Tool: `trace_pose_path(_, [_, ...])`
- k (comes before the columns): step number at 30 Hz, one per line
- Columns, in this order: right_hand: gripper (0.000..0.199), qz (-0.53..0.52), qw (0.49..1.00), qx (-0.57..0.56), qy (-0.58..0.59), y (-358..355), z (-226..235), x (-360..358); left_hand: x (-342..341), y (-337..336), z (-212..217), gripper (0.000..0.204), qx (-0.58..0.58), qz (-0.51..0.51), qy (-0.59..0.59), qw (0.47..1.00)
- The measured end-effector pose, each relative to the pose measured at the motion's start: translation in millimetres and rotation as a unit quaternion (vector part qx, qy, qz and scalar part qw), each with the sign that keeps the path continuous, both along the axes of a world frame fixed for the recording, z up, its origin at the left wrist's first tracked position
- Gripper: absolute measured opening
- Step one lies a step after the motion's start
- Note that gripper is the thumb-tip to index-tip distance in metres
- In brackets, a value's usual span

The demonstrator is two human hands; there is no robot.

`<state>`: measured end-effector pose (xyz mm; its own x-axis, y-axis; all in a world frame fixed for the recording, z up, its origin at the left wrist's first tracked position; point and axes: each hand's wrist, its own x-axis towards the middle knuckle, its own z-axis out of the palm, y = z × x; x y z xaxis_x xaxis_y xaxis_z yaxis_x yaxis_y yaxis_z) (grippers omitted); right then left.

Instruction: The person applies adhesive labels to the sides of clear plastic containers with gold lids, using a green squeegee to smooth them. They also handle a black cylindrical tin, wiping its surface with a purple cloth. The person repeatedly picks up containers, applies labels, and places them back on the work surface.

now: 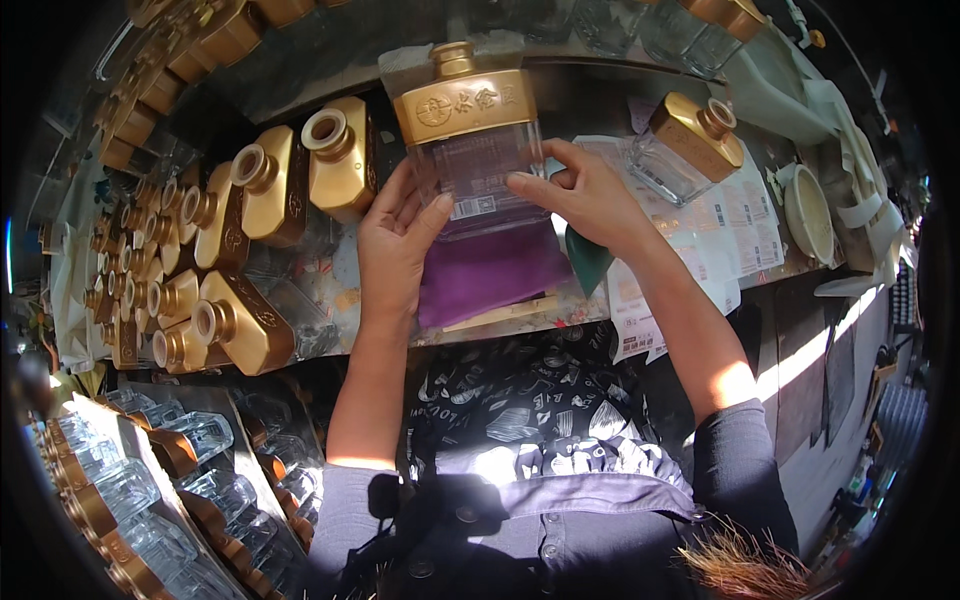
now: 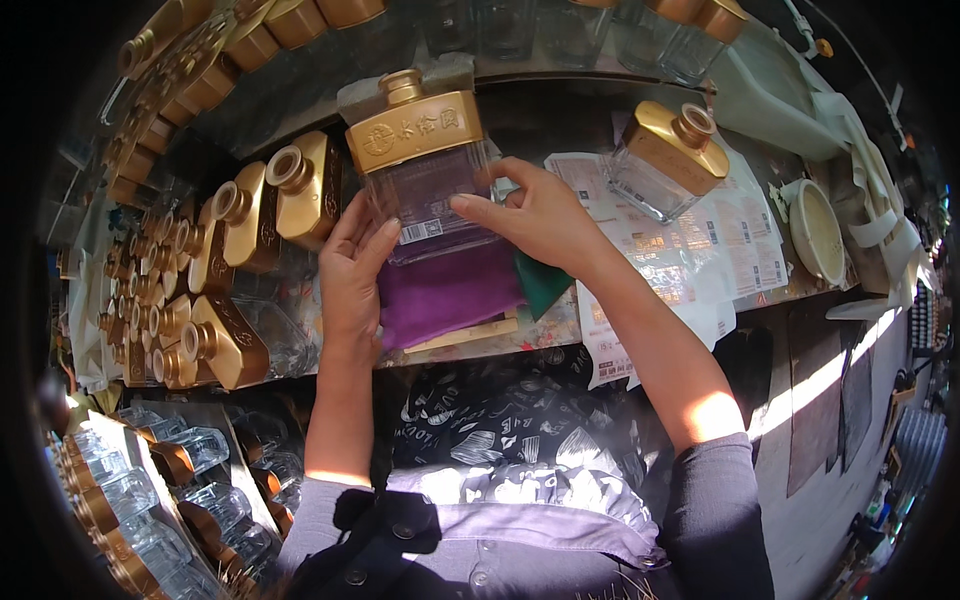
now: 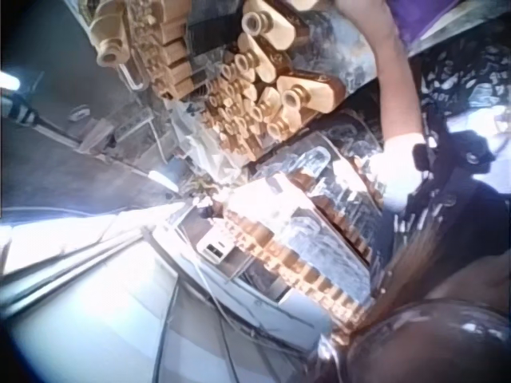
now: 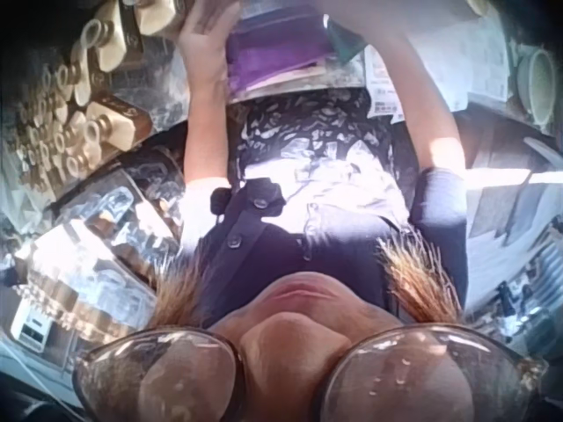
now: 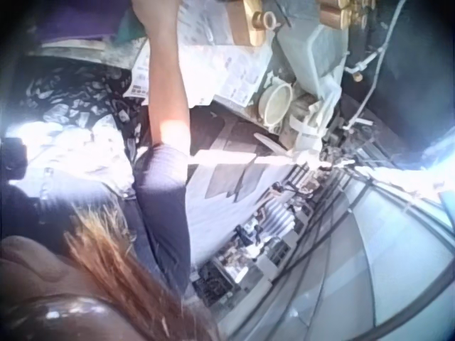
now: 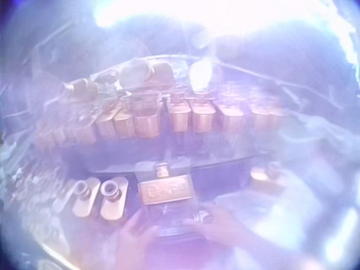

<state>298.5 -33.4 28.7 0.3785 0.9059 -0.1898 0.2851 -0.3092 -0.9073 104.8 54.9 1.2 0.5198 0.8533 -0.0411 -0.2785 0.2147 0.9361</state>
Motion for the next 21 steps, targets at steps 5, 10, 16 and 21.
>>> trace_pose_path(5, [0.052, 0.016, 1.0, -0.017, 0.003, 2, -1, 2, -1, 0, 1, 0.065, 0.009, 0.007, 0.006, 1.0])
trace_pose_path(10, [0.056, -0.016, 1.0, 0.009, 0.01, 1, -9, 4, 0, 1, 2, 0.06, 0.025, -0.009, 0.008, 1.0])
trace_pose_path(16, [0.061, -0.16, 0.883, 0.015, 0.441, -17, -7, 22, -9, 9, 1, 0.061, -0.051, -0.025, -0.039, 0.998])
trace_pose_path(21, [0.058, -0.176, 0.839, 0.014, 0.515, -41, -26, 23, -9, 7, 1, 0.063, -0.051, -0.037, -0.044, 0.997])
